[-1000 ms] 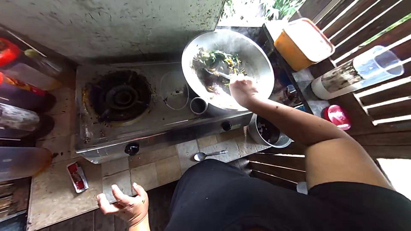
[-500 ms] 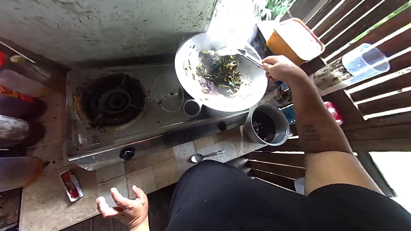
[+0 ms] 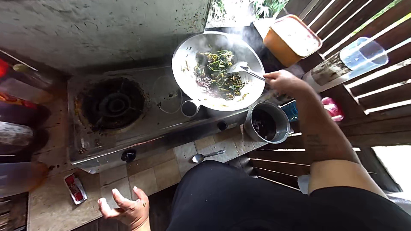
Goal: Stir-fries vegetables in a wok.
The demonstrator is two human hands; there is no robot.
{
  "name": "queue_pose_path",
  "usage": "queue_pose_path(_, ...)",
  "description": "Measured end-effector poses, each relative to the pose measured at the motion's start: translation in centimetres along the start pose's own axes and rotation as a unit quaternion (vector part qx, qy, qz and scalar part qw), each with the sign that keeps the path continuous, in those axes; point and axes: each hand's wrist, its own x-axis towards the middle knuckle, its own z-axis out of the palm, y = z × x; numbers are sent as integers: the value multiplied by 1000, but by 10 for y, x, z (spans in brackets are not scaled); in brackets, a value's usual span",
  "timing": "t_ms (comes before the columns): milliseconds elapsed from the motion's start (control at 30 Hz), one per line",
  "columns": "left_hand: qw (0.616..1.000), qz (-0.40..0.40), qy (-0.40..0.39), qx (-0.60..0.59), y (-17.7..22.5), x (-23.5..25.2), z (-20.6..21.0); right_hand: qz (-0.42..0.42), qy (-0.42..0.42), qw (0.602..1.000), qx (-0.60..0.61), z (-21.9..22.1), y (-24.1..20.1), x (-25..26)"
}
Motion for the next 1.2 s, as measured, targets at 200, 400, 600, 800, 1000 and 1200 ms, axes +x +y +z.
queue_pose_path(200,1000,11,11,-7,9,10,7,-40,-40,997,53,14,-20,3)
queue_pose_path(400,1000,22,4,-21,12,10,10,-78,12,994,-74,18,-35,21)
queue_pose_path(600,1000,15,0,-9,10,10,9,-24,-45,972,-231,7,-43,-35)
queue_pose_path(800,1000,18,5,0,7,9,9,-60,24,979,-193,-15,-54,-20)
queue_pose_path(1000,999,26,20,-18,18,19,13,24,56,981,-185,22,-130,32)
queue_pose_path(1200,1000,13,8,-27,21,17,17,-86,-8,961,-262,47,-156,5)
